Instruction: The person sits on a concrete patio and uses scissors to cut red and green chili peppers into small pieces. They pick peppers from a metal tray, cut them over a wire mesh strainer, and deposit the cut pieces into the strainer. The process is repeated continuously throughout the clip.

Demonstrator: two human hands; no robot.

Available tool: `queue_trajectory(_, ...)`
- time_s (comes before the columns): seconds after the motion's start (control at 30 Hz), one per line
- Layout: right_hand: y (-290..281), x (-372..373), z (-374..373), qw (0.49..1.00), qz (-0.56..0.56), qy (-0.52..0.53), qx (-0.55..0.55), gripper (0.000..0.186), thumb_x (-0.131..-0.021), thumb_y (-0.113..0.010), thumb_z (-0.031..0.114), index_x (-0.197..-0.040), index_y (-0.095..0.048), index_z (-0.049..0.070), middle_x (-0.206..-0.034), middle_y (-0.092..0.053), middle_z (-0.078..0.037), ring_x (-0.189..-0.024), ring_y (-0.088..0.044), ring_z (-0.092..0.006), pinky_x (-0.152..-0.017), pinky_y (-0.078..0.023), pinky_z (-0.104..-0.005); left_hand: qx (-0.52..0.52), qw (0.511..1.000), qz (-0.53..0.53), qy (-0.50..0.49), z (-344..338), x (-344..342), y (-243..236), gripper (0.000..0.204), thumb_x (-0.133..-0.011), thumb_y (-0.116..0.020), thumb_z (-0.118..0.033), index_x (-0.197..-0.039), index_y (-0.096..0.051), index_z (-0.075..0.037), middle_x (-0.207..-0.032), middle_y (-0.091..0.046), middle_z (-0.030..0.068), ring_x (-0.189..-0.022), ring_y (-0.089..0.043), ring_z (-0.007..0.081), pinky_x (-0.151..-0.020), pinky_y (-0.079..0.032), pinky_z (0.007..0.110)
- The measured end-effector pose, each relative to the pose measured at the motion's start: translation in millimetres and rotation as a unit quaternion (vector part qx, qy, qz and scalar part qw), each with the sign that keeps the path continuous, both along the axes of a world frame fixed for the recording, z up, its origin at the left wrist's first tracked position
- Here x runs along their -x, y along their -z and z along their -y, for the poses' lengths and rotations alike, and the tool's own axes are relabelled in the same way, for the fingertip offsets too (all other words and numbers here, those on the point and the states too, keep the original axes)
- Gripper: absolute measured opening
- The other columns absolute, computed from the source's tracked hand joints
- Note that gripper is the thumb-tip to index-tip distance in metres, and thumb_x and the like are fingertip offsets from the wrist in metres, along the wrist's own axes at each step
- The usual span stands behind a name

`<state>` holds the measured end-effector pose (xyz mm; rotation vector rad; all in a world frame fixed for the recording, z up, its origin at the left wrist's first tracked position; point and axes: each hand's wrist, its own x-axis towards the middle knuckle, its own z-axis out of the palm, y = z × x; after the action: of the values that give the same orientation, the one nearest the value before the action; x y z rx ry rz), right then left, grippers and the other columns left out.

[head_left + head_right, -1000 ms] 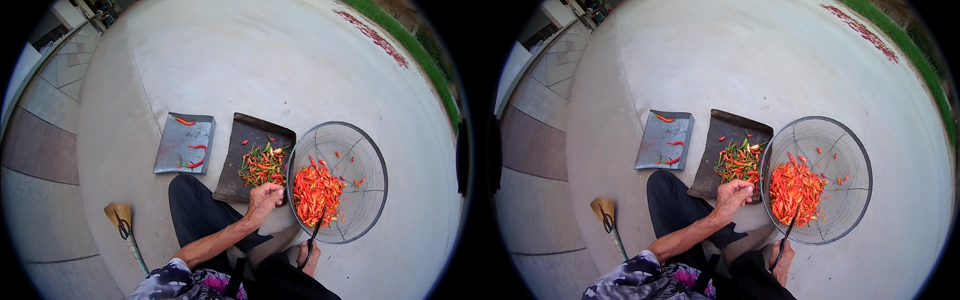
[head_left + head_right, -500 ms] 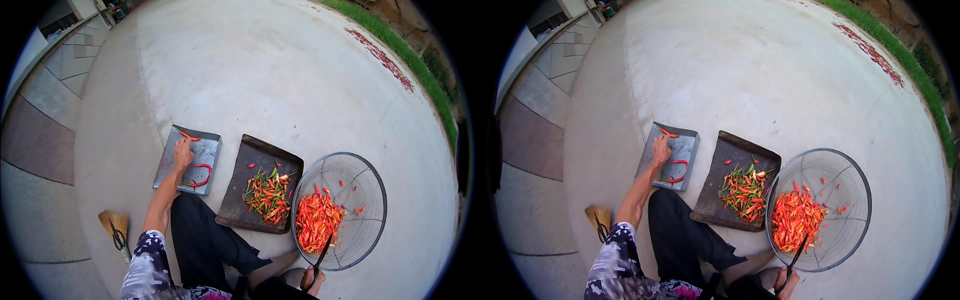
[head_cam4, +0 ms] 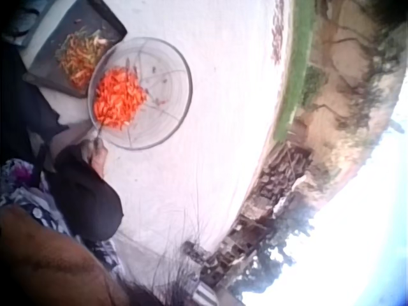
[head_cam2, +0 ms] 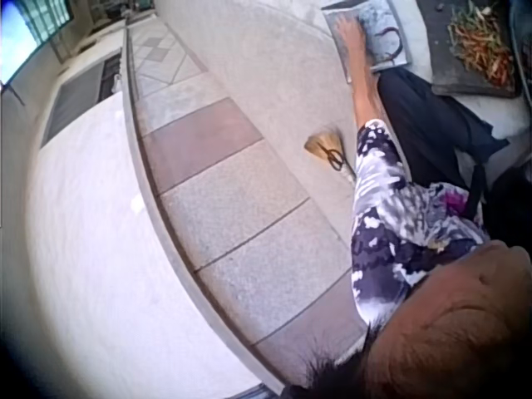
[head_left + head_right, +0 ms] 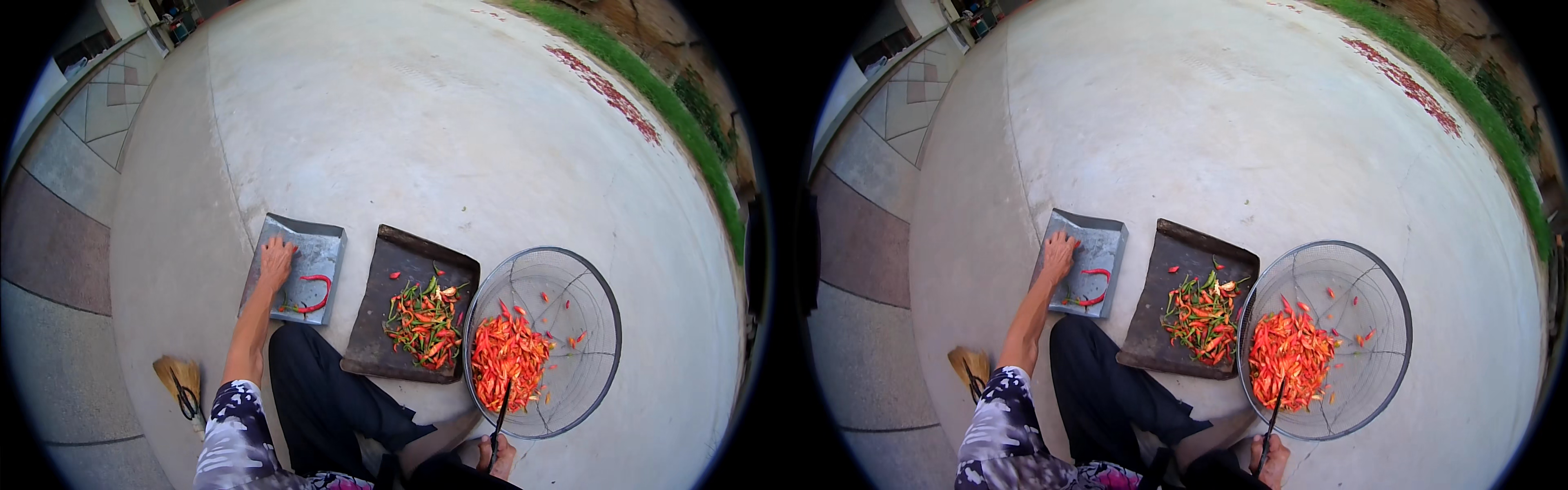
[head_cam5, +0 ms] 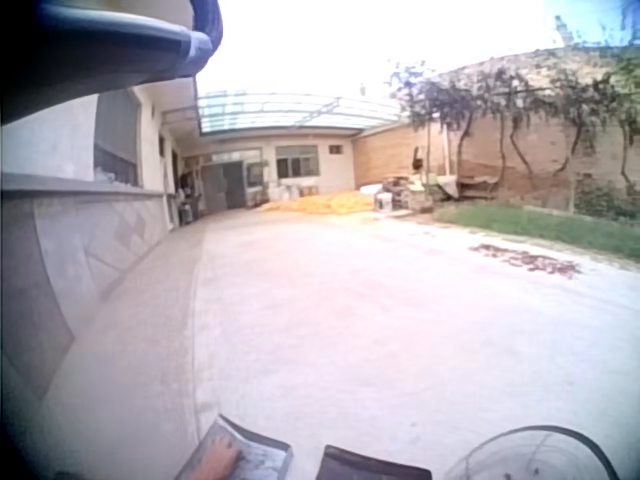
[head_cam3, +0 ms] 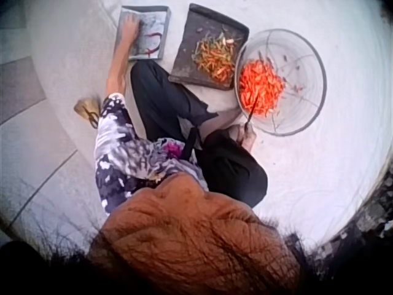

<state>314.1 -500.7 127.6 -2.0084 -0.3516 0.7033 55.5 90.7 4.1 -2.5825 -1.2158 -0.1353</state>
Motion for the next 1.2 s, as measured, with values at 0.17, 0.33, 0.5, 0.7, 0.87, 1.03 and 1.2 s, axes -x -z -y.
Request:
queue_trajectory(0.17,11.4,-3.4,2.3,0.987,0.075,-0.138,0.043,0.026,-0.087,-0.064,0.018,-0.072,-0.051,0.001,-0.055,-0.053,-0.011,-0.049,-0.055,-0.0212,-0.048,-0.041,-0.0374,0.163,0.949,0.260,-0.078,36.9,-8.6,-27.5,0.014,-0.086,-0.061,-0.010,-0.097,-0.060,-0.001,-0.077,-0.065,0.0113,-0.070,-0.064,0.0283,-0.063,-0.049,0.043)
queue_trajectory(0.33,-9.8,1.9,-28.2,0.949,0.101,-0.295,0.054,0.026,-0.090,-0.059,0.024,-0.088,-0.050,0.000,-0.067,-0.060,-0.020,-0.065,-0.062,-0.0403,-0.059,-0.047,-0.0480,0.465,0.671,0.572,-0.086,146.9,-53.2,-92.6,0.029,-0.087,-0.067,-0.008,-0.110,-0.060,0.008,-0.082,-0.069,0.0098,-0.072,-0.066,0.0153,-0.068,-0.055,0.031)
queue_trajectory(0.5,-8.4,8.2,-61.2,0.908,0.135,-0.389,0.083,0.031,-0.088,-0.061,0.027,-0.093,-0.048,-0.001,-0.075,-0.061,-0.024,-0.072,-0.061,-0.0450,-0.063,-0.046,-0.0517,0.544,0.551,0.625,-0.097,261.9,-74.3,-133.5,0.021,-0.088,-0.066,-0.003,-0.105,-0.064,0.008,-0.086,-0.069,0.0105,-0.075,-0.067,0.0154,-0.073,-0.056,0.027)
queue_trajectory(0.7,0.2,13.5,-83.8,0.876,0.202,-0.434,0.050,0.038,-0.084,-0.066,0.029,-0.091,-0.047,-0.004,-0.080,-0.059,-0.026,-0.072,-0.062,-0.0443,-0.064,-0.049,-0.0501,0.580,0.486,0.639,-0.138,339.0,-87.5,-138.7,0.016,-0.086,-0.067,-0.001,-0.100,-0.064,0.007,-0.083,-0.069,0.0107,-0.074,-0.068,0.0168,-0.073,-0.056,0.028)
queue_trajectory(0.87,1.8,20.2,-86.9,0.870,0.205,-0.447,0.031,0.038,-0.082,-0.067,0.027,-0.090,-0.048,-0.004,-0.080,-0.060,-0.025,-0.072,-0.063,-0.0427,-0.064,-0.050,-0.0490,0.588,0.476,0.642,-0.121,366.5,-95.3,-127.3,0.012,-0.087,-0.066,0.001,-0.098,-0.065,0.006,-0.086,-0.070,0.0114,-0.075,-0.067,0.0154,-0.074,-0.055,0.027)
queue_trajectory(1.03,3.4,22.4,-85.8,0.881,0.186,-0.434,0.032,0.035,-0.086,-0.064,0.026,-0.087,-0.047,-0.004,-0.071,-0.059,-0.025,-0.066,-0.061,-0.0445,-0.060,-0.048,-0.0504,0.600,0.464,0.640,-0.120,378.6,-101.5,-122.7,0.016,-0.088,-0.065,0.000,-0.102,-0.065,0.006,-0.088,-0.070,0.0104,-0.076,-0.066,0.0137,-0.074,-0.054,0.026)
queue_trajectory(1.2,8.2,21.4,-82.6,0.885,0.203,-0.412,0.069,0.034,-0.084,-0.067,0.023,-0.086,-0.046,-0.004,-0.068,-0.060,-0.025,-0.063,-0.061,-0.0442,-0.059,-0.049,-0.0503,0.626,0.521,0.561,-0.150,384.9,-100.5,-126.2,0.020,-0.087,-0.068,-0.004,-0.105,-0.067,0.006,-0.083,-0.068,0.0069,-0.075,-0.063,0.0102,-0.072,-0.051,0.022)
